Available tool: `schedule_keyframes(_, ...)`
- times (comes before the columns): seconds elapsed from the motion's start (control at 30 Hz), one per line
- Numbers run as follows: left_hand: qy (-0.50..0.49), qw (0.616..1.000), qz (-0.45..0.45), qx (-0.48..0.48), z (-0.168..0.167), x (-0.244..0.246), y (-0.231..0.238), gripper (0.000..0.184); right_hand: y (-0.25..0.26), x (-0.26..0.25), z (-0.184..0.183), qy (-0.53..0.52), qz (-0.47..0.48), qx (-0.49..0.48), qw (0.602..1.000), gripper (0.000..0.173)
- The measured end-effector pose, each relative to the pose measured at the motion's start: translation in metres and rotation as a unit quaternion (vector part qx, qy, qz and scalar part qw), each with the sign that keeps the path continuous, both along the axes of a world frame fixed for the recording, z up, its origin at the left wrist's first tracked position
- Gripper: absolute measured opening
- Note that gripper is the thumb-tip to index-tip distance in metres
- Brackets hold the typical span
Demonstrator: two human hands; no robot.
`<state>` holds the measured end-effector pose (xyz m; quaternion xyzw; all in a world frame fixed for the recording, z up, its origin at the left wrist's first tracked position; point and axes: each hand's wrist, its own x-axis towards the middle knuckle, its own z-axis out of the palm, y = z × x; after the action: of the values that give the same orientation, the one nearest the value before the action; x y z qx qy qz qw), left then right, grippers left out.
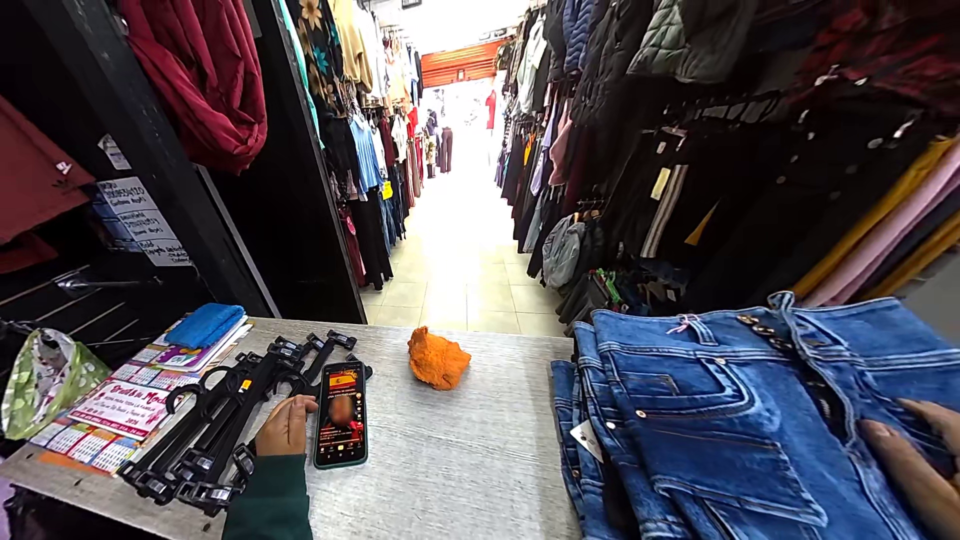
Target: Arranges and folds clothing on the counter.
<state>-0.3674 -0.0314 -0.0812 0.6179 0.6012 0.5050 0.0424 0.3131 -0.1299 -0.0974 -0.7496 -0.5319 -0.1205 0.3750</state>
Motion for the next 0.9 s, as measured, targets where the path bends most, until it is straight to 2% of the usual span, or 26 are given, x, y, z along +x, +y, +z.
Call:
schedule_keyframes(0.07, -0.001, 0.998, 0.003, -0.059, 0.004, -0.002, 0.0, 0.043, 0.0, 0.002, 0.0, -0.002, 0.008, -0.001, 1.0, 0.066)
schedule_keyframes(0.17, -0.001, 0.965, 0.014, -0.263, 0.023, 0.0, -0.006, 0.04, 0.002, 0.003, -0.002, 0.007, 0.011, 0.009, 1.0, 0.07)
schedule_keyframes(0.2, 0.002, 0.953, 0.015, -0.303, 0.026, 0.001, -0.008, 0.039, 0.002, 0.001, -0.001, 0.011, 0.012, 0.008, 1.0, 0.07)
schedule_keyframes(0.3, -0.035, 0.936, 0.011, -0.351, 0.029, 0.006, -0.009, 0.039, 0.002, 0.002, 0.0, 0.009, 0.016, 0.006, 1.0, 0.072)
schedule_keyframes(0.4, -0.151, 0.912, 0.016, -0.382, 0.033, 0.014, -0.003, 0.04, 0.002, 0.003, 0.001, 0.006, 0.016, 0.007, 1.0, 0.073)
schedule_keyframes(0.5, -0.225, 0.898, 0.032, -0.375, 0.032, 0.018, 0.004, 0.04, 0.003, 0.001, 0.002, 0.01, 0.015, 0.008, 1.0, 0.072)
schedule_keyframes(0.63, -0.228, 0.918, 0.02, -0.324, 0.028, 0.022, 0.007, 0.034, 0.004, 0.003, 0.002, 0.001, 0.014, 0.016, 1.0, 0.074)
schedule_keyframes(0.77, -0.295, 0.923, 0.006, -0.246, 0.021, 0.028, 0.004, 0.027, 0.005, 0.008, -0.003, -0.013, -0.002, 0.008, 1.0, 0.077)
schedule_keyframes(0.9, -0.392, 0.905, -0.068, -0.153, 0.027, 0.046, -0.004, 0.022, 0.002, 0.007, -0.001, -0.024, -0.03, -0.017, 0.999, 0.078)
